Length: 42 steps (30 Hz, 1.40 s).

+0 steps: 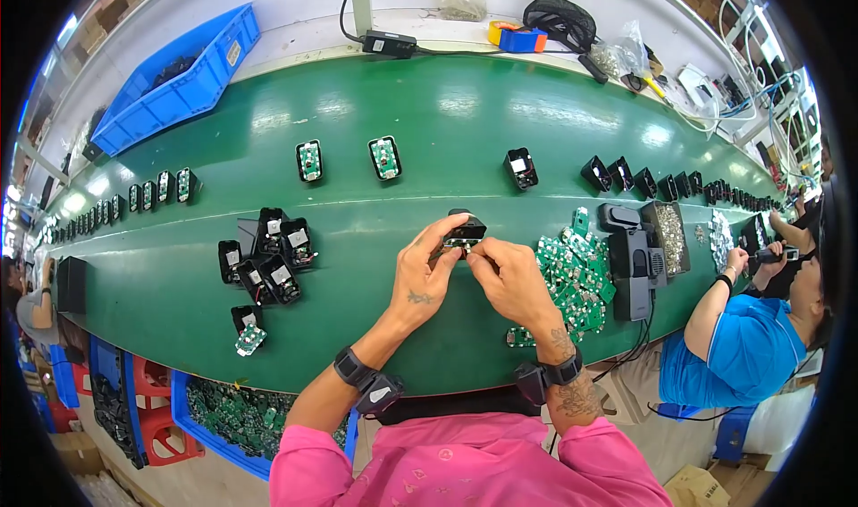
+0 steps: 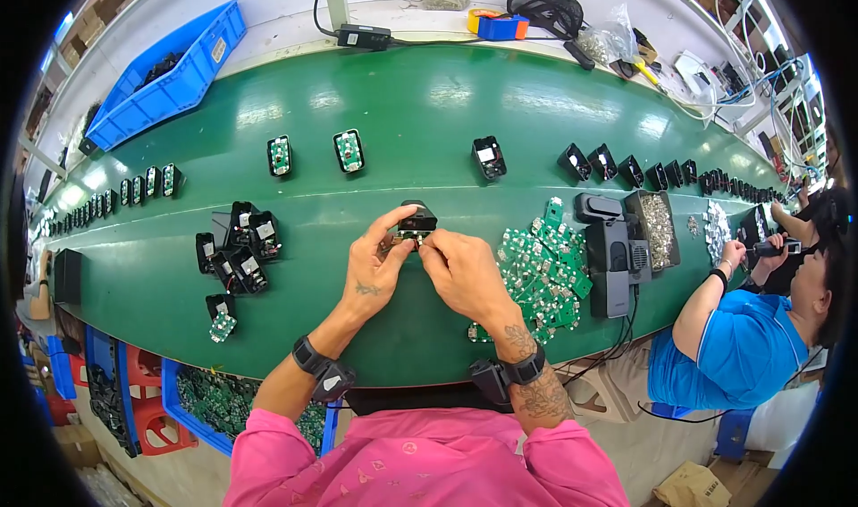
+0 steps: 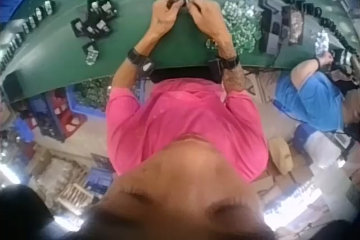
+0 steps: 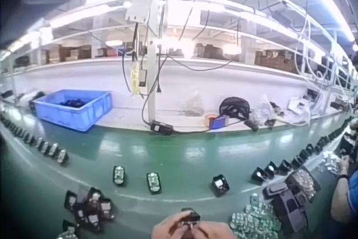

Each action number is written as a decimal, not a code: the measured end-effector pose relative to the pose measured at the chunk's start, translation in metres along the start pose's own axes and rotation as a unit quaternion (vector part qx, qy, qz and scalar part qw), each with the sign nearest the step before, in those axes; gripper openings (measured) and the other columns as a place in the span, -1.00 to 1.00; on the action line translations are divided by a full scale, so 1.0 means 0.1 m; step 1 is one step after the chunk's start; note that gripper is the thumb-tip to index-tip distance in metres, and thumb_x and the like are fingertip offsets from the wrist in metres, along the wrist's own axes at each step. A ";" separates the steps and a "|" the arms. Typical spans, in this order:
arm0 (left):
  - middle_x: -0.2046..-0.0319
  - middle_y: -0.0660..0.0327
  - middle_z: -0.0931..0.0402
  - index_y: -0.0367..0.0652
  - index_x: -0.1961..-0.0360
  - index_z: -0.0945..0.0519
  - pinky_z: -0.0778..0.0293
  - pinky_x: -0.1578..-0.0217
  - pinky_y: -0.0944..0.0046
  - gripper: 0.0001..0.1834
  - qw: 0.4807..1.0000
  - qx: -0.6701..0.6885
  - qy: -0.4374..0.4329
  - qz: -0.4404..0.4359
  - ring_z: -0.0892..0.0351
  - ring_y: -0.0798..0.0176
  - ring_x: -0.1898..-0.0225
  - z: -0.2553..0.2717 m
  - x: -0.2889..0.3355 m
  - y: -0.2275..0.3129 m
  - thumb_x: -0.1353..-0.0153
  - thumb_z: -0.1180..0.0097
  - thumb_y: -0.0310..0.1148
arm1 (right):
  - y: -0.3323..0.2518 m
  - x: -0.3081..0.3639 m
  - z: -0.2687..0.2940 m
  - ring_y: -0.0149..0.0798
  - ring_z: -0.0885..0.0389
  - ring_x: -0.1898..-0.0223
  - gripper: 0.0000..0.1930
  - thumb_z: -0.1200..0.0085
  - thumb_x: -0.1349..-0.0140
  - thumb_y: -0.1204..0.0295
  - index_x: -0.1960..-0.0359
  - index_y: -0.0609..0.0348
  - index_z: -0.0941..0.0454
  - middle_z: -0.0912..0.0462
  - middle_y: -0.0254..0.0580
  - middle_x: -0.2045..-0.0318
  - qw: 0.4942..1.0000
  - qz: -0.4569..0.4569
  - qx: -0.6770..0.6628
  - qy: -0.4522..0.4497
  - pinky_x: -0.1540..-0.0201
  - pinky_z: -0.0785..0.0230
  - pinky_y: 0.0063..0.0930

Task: The person assembles electronic devices by hand by fitting green circuit boards into black plastic housings and pressing them together. The person then places the completed units onto a green conveyor belt and repeats the process.

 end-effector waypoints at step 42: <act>-0.08 -0.03 -0.51 -0.23 -0.30 -0.38 -0.71 0.26 0.33 -0.46 0.980 0.095 -0.019 0.172 -0.71 0.22 0.18 -0.06 0.05 -0.11 -0.27 -0.12 -0.59 | 0.34 0.10 0.10 -0.24 -0.65 0.56 -0.75 -0.18 -0.32 0.35 0.31 0.38 -0.58 -0.66 -0.06 0.57 0.988 -0.111 -0.028 0.105 0.53 -0.44 -0.36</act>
Point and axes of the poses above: each hand's wrist, its own x-axis away from the middle knuckle, its own z-axis out of the back of the hand, y = z × x, the point moved 10 cm from there along -x, towards the middle knuckle
